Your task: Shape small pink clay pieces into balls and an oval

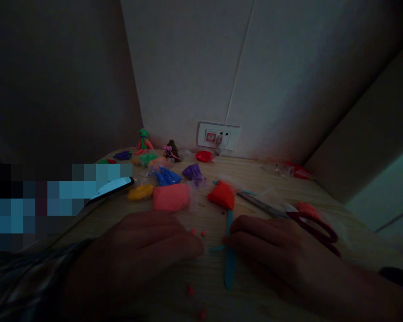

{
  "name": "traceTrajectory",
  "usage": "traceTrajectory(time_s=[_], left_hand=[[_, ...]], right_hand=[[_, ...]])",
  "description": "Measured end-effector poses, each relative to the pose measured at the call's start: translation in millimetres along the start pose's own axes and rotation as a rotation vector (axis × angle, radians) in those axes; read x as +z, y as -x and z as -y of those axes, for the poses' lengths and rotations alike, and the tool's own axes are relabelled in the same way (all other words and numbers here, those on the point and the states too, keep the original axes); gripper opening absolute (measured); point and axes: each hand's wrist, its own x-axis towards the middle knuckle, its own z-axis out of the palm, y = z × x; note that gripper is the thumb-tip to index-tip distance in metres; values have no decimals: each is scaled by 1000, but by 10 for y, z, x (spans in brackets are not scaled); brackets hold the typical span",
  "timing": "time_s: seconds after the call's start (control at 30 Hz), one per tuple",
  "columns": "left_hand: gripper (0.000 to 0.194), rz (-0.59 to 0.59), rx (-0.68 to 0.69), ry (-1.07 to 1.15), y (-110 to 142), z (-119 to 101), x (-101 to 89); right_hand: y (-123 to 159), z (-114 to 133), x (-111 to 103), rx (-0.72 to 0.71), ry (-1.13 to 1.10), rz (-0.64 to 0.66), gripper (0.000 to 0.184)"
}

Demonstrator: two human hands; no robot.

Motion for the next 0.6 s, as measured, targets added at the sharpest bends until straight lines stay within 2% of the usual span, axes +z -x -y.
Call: traceTrajectory(time_s=[0.1, 0.27, 0.43, 0.6], left_hand=[[36, -31, 6, 15, -8, -32, -1], [44, -33, 8, -44, -33, -35, 14], [42, -45, 25, -58, -1, 4, 37], [39, -49, 28, 5, 6, -12, 45]], right_hand=[[-15, -12, 4, -5, -2, -6, 40], [-14, -10, 27, -5, -2, -9, 42], [-7, 12, 12, -7, 2, -11, 43], [-13, 21, 0, 6, -8, -12, 42]])
